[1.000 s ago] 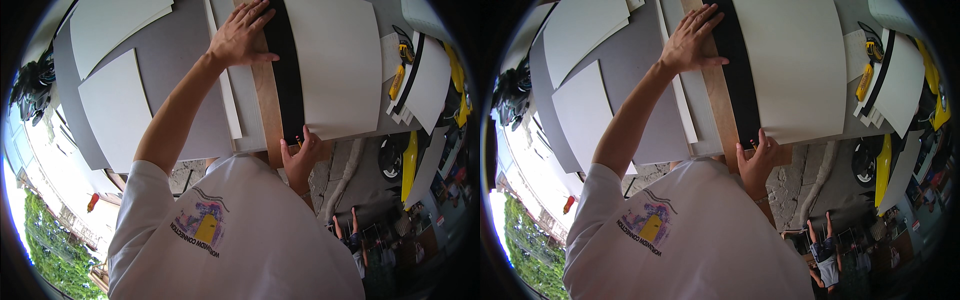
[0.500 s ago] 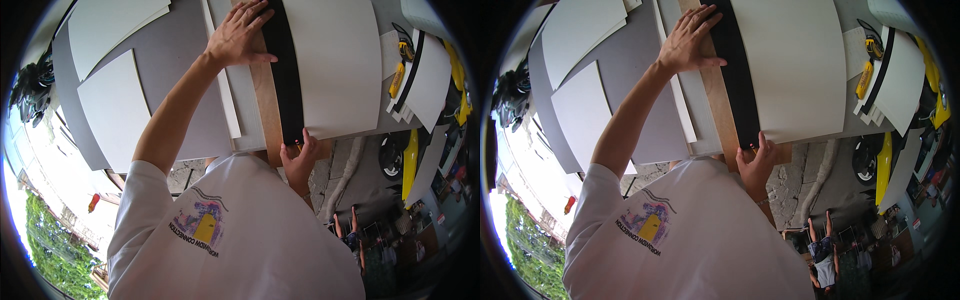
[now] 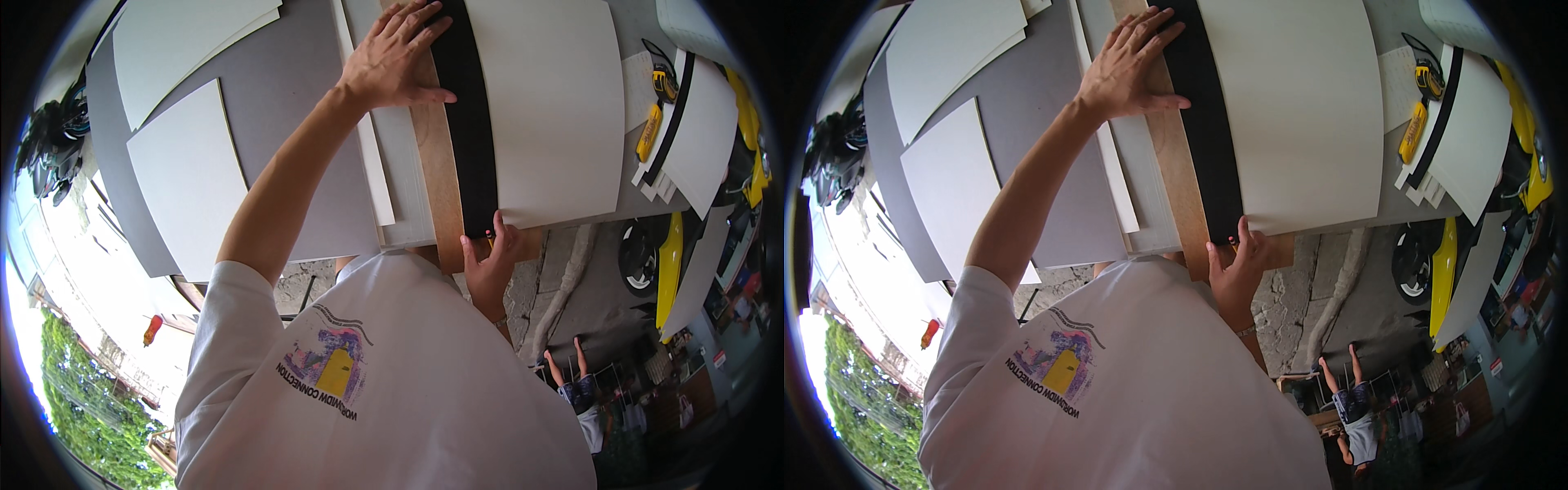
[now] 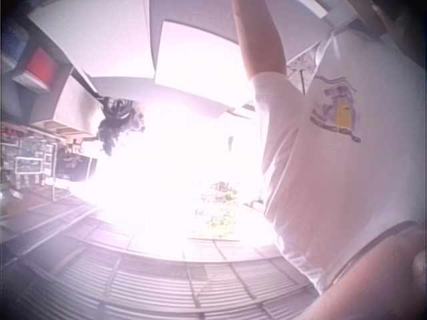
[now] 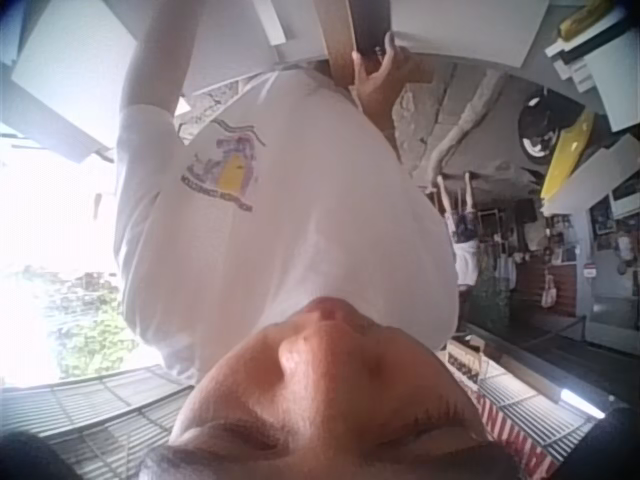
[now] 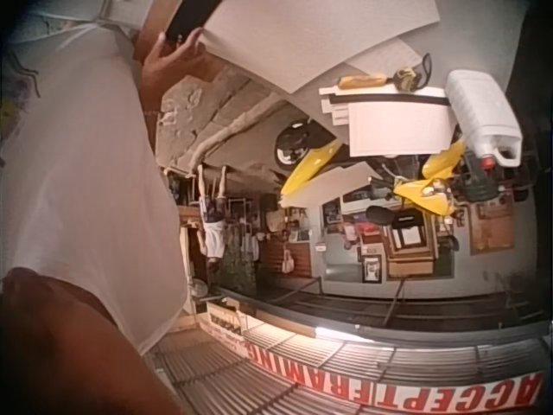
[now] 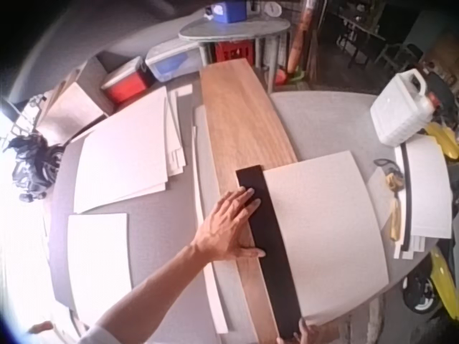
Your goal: The person repeatedly places a black straightedge on white rectangular sheets and marks lines with a pencil. They handle multiple sheets one at a time, repositioning the straightedge and drawing along its edge. The marked sheets remain on the work surface throughout the clip.
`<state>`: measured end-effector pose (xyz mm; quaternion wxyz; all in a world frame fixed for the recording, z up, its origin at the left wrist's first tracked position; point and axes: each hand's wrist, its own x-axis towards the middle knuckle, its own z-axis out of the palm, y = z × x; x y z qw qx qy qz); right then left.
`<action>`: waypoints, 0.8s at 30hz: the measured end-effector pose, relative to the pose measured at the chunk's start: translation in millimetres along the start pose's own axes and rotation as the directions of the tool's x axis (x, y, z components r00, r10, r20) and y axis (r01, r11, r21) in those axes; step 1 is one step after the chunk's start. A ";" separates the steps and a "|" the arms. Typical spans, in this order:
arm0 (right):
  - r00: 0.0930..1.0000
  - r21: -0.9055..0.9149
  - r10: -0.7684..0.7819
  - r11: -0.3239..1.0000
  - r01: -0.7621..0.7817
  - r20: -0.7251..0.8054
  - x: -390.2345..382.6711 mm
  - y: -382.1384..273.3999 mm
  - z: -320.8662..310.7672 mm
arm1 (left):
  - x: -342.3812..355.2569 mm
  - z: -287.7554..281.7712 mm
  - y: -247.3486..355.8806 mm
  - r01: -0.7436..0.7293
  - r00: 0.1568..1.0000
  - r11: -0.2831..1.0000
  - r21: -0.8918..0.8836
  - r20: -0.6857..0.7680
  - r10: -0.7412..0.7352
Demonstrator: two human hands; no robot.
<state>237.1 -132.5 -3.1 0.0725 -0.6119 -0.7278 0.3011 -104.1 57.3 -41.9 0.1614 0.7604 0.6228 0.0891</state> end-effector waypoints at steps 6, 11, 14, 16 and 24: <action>1.000 0.021 -0.007 1.000 0.006 0.013 1.9 -1.7 -0.2 | -4.1 16.2 -4.6 -0.008 0.975 1.000 -0.012 -0.222 0.005; 1.000 0.009 0.012 1.000 -0.012 0.013 -0.7 1.4 1.7 | -5.6 18.0 -3.2 0.002 0.974 1.000 -0.018 -0.225 -0.006; 1.000 -0.001 -0.004 1.000 0.004 -0.001 -1.2 1.0 1.8 | -4.7 16.5 -4.2 -0.010 0.974 1.000 -0.001 -0.225 0.009; 0.999 -0.018 -0.032 0.999 0.032 -0.024 0.0 -2.5 0.6 | -4.8 15.9 -5.3 -0.026 0.971 1.000 -0.014 -0.238 0.022; 1.000 -0.019 -0.016 1.000 0.015 -0.021 0.1 -3.0 0.8 | -5.6 17.2 -5.8 -0.037 0.965 0.999 -0.025 -0.261 0.029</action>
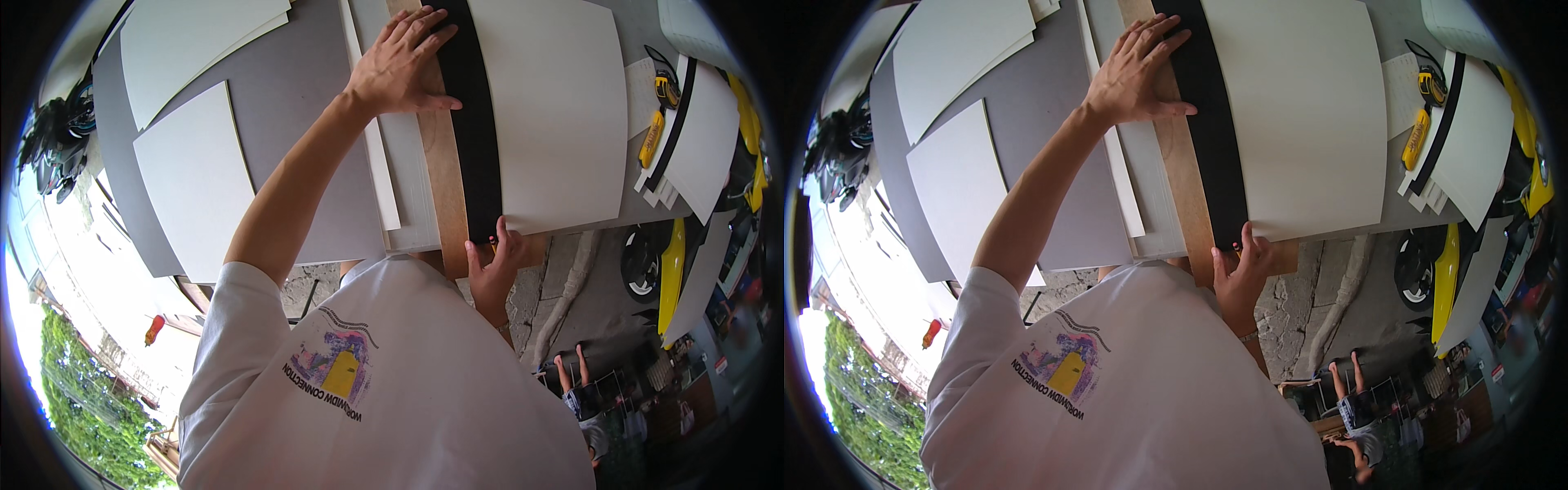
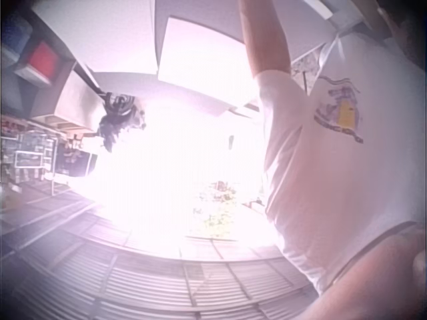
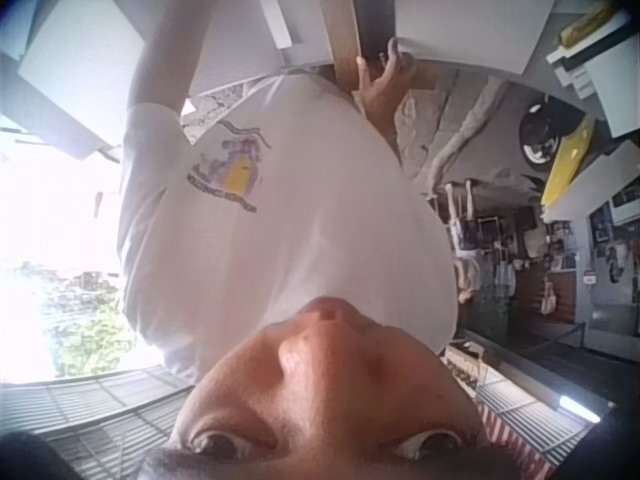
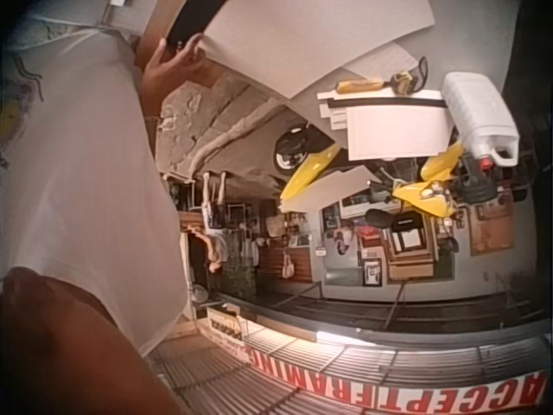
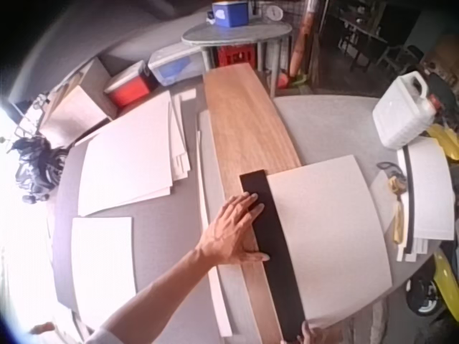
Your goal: The person repeatedly places a black straightedge on white rectangular sheets and marks lines with a pencil. They handle multiple sheets one at a time, repositioning the straightedge and drawing along its edge. The marked sheets remain on the work surface throughout the clip.
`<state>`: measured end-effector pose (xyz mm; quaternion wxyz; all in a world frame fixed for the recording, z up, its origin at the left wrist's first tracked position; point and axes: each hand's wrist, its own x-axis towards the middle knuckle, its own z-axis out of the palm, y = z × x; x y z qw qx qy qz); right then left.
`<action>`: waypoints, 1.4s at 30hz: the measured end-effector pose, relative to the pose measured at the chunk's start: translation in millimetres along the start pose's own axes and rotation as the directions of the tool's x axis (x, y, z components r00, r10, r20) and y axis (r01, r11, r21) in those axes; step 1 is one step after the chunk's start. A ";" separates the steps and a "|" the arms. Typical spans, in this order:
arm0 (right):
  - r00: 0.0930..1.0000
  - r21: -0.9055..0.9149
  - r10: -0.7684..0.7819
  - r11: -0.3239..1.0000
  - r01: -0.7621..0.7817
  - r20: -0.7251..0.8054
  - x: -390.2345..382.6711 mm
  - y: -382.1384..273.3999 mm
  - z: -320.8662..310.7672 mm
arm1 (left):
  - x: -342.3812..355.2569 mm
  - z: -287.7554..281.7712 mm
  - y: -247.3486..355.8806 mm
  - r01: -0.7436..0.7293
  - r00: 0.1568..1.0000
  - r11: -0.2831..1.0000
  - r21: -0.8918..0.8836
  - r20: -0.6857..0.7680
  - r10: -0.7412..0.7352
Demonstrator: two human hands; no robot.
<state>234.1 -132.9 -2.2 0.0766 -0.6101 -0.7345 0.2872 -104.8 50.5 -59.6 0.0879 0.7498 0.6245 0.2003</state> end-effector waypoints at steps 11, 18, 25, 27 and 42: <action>1.000 0.018 -0.005 1.000 0.005 0.024 2.2 1.6 0.9 | 6.3 -11.7 4.4 0.038 0.986 0.999 0.010 0.165 -0.040; 0.999 -0.030 0.037 0.999 -0.036 0.028 3.4 -7.7 -4.3 | -4.9 -8.9 20.7 0.020 0.990 0.999 0.040 0.142 -0.026; 0.996 -0.018 0.075 0.997 -0.075 0.043 3.0 -11.2 -4.5 | -13.4 -16.0 82.6 0.126 0.971 0.990 0.058 0.199 -0.135; 0.997 -0.063 0.065 0.996 -0.063 0.036 3.5 -12.1 -4.5 | -13.1 -19.2 93.8 0.165 0.946 0.984 0.070 0.269 -0.178; 0.999 -0.034 0.035 0.999 -0.035 0.016 4.7 -12.9 -6.6 | 4.9 -19.3 125.7 0.234 0.847 0.949 0.213 0.435 -0.307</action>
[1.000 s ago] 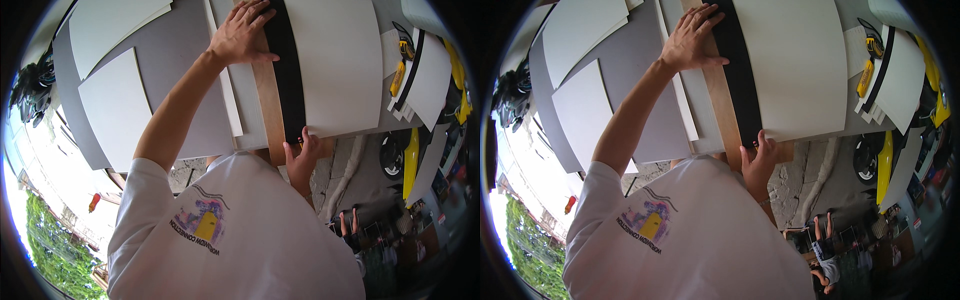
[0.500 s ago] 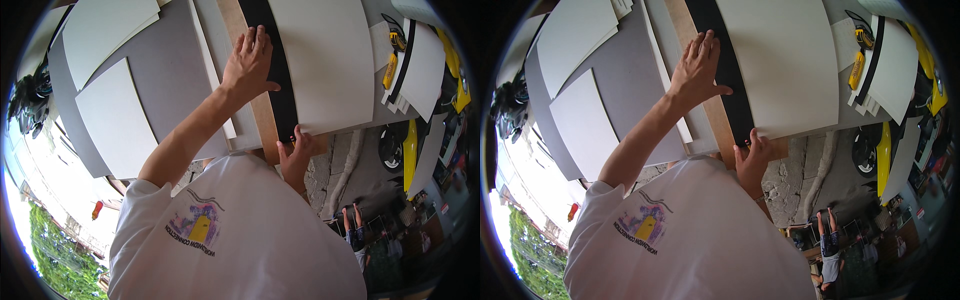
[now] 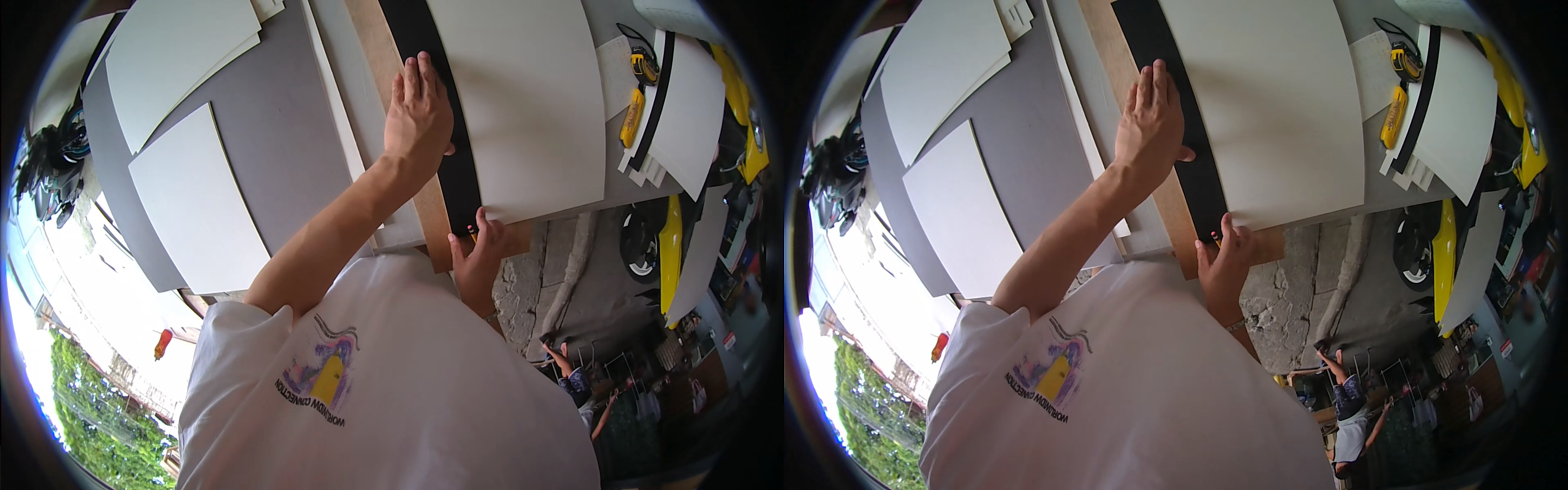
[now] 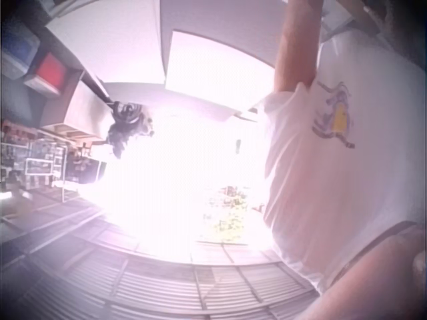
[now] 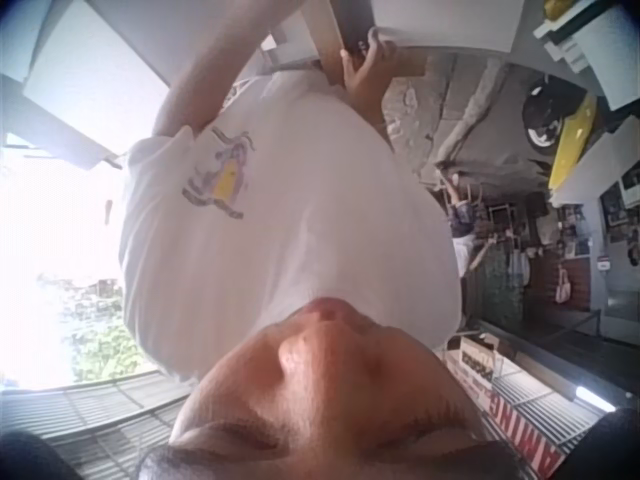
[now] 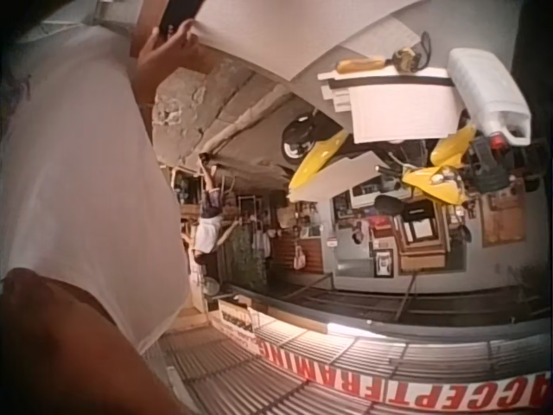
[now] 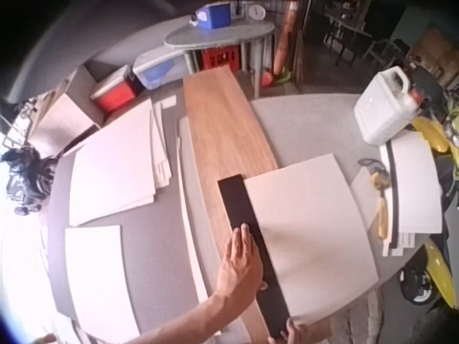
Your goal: The person repeatedly places a black straightedge on white rectangular sheets and marks lines with a pencil. They handle multiple sheets one at a time, repositioning the straightedge and drawing along its edge. The marked sheets remain on the work surface throughout the clip.
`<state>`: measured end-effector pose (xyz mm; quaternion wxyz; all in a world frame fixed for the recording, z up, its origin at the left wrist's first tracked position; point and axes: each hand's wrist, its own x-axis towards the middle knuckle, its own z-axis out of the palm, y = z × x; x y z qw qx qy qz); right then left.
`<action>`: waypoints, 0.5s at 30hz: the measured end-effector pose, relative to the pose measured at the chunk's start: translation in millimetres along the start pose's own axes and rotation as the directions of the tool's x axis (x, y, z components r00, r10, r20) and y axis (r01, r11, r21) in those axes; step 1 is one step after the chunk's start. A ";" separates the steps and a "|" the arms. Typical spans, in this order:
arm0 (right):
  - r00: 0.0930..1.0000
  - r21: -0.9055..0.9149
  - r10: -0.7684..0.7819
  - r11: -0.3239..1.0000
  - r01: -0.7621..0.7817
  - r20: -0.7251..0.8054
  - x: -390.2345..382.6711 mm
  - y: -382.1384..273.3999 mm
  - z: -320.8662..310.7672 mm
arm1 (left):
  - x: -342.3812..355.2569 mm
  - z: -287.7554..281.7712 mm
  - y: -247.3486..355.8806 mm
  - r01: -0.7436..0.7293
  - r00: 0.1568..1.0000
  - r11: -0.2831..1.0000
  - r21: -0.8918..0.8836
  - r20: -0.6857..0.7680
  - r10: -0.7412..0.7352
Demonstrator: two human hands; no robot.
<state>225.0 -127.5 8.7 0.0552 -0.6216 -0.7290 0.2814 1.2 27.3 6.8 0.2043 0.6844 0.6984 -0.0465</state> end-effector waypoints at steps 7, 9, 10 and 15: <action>0.924 0.336 -0.141 0.903 0.267 -0.356 92.2 -10.0 -62.3 | -0.3 5.1 3.5 0.049 0.999 0.996 0.072 0.020 -0.051; 0.899 0.355 -0.164 0.878 0.321 -0.406 142.3 -22.6 -72.6 | 0.2 4.8 4.0 0.057 0.998 0.996 0.063 0.021 -0.059; 0.910 0.392 -0.173 0.860 0.326 -0.376 170.6 -30.3 -71.8 | 0.4 2.9 4.8 0.056 0.998 0.996 0.069 0.024 -0.058; 0.796 0.372 -0.341 0.745 0.553 -0.501 302.1 -72.5 -17.8 | 3.6 3.6 5.7 0.052 0.998 0.996 0.070 0.041 -0.055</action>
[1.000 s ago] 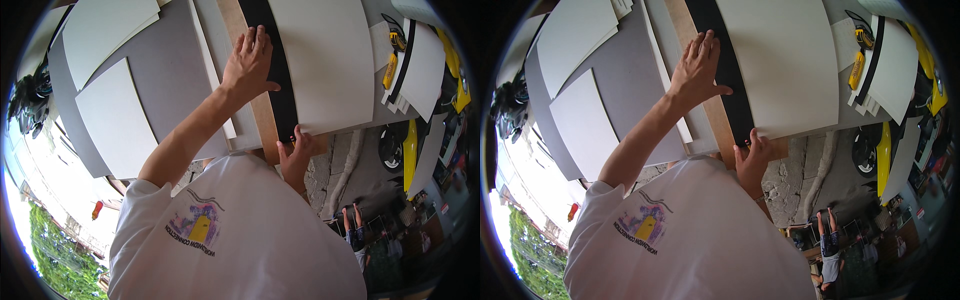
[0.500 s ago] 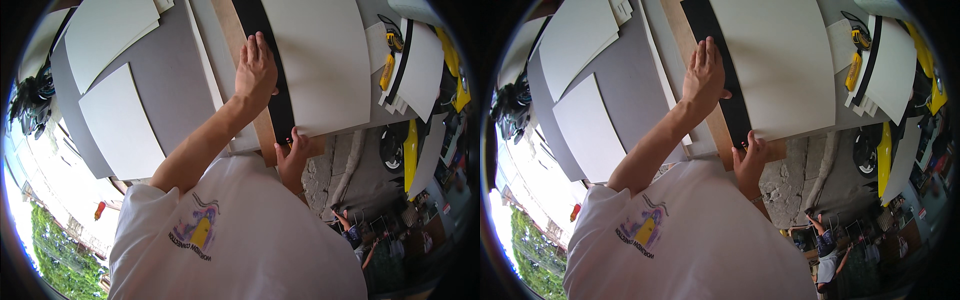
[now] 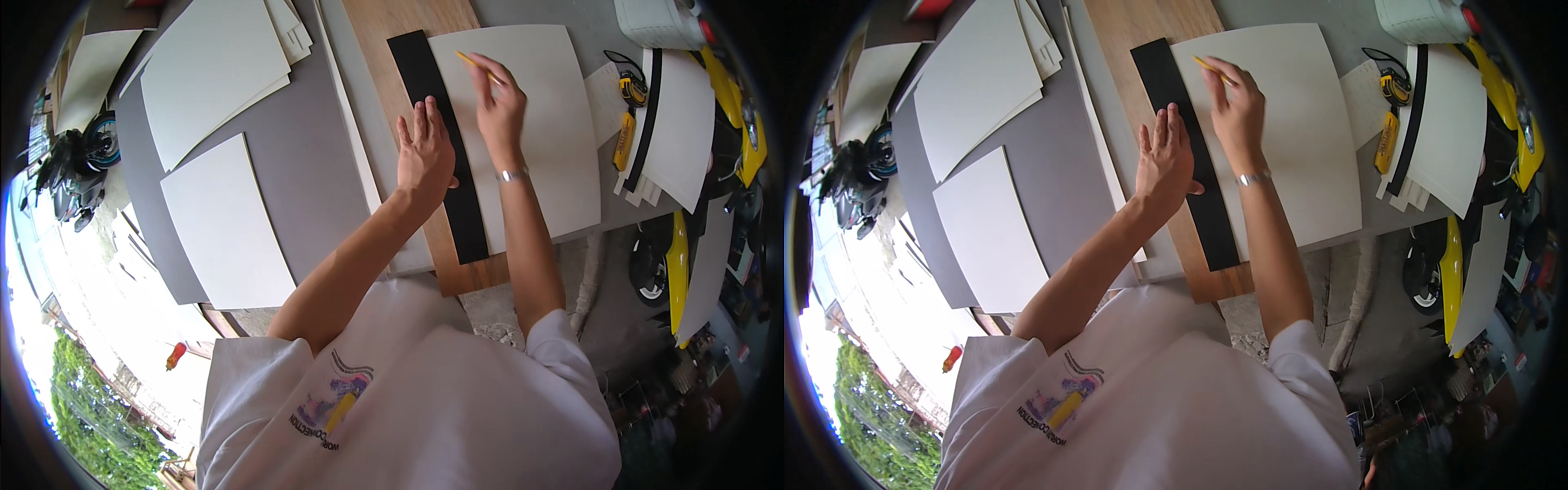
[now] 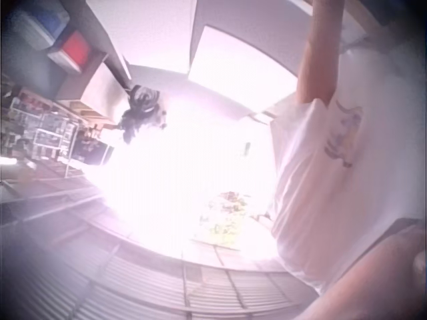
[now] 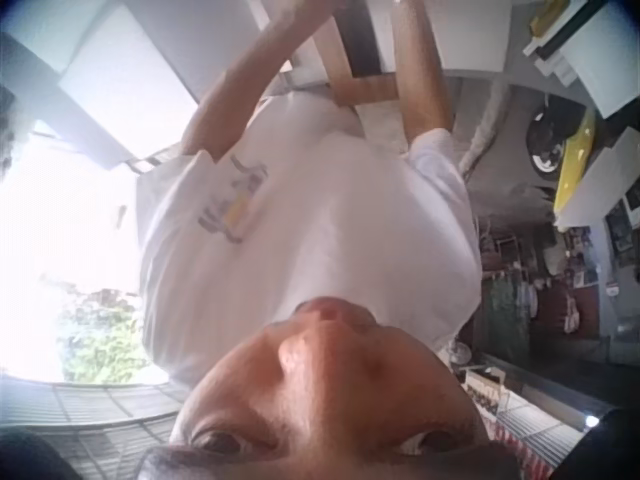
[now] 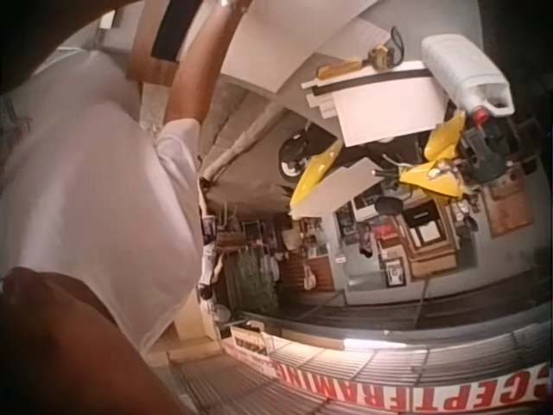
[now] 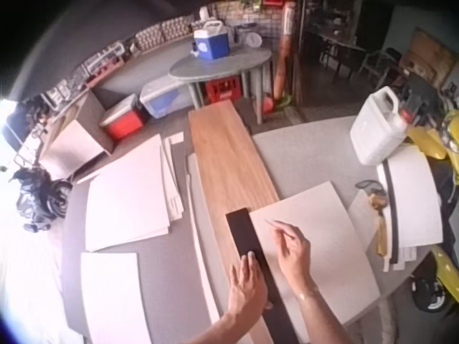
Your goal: The person repeatedly places a black straightedge on white rectangular sheets and marks lines with a pencil. They handle multiple sheets one at a time, repositioning the straightedge and drawing along its edge. The marked sheets remain on the work surface throughout the clip.
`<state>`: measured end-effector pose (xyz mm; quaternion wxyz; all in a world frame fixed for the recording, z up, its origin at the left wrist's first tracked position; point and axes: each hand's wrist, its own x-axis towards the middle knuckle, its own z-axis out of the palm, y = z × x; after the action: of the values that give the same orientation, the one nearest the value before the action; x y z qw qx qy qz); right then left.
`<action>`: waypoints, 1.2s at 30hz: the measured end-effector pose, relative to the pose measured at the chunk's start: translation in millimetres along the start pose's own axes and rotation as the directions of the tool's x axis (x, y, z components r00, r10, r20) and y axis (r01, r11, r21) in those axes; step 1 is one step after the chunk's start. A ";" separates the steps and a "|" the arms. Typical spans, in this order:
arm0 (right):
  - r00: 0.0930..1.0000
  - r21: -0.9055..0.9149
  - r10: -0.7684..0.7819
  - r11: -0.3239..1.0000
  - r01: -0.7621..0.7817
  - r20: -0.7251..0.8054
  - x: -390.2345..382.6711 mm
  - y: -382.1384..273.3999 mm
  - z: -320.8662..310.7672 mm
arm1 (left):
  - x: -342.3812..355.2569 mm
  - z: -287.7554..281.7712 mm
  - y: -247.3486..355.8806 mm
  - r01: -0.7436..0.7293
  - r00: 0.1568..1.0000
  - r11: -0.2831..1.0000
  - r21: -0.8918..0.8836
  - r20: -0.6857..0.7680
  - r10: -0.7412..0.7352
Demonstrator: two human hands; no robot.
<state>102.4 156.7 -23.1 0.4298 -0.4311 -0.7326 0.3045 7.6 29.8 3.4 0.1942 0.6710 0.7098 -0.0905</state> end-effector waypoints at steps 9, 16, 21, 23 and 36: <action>0.995 -0.050 -0.020 0.998 0.025 0.096 19.6 12.2 42.0 | -3.8 -0.7 -3.1 0.019 1.000 0.998 -0.063 -0.008 -0.019; 0.969 -0.163 -0.104 0.976 0.142 0.225 16.5 14.1 25.6 | -1.8 -0.3 -1.1 0.012 1.000 0.999 -0.039 -0.007 -0.012; 0.942 -0.181 -0.035 0.978 0.101 0.334 -37.3 -8.8 -25.8 | -2.2 -2.7 -1.2 0.012 1.000 1.000 -0.023 0.004 -0.012; 0.943 -0.152 -0.049 0.983 0.104 0.328 -68.2 -22.7 -52.3 | -1.9 -1.8 -1.1 0.033 0.999 0.999 -0.010 0.016 -0.033; 0.848 -0.506 0.278 0.863 -0.013 0.452 -268.6 -111.5 -218.8 | -1.2 -3.9 0.7 0.017 0.999 0.994 0.112 0.027 -0.021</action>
<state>325.9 -116.1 66.8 0.0735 -0.4844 -0.8360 0.2470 7.7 30.3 7.5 0.1655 0.6727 0.7073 -0.1412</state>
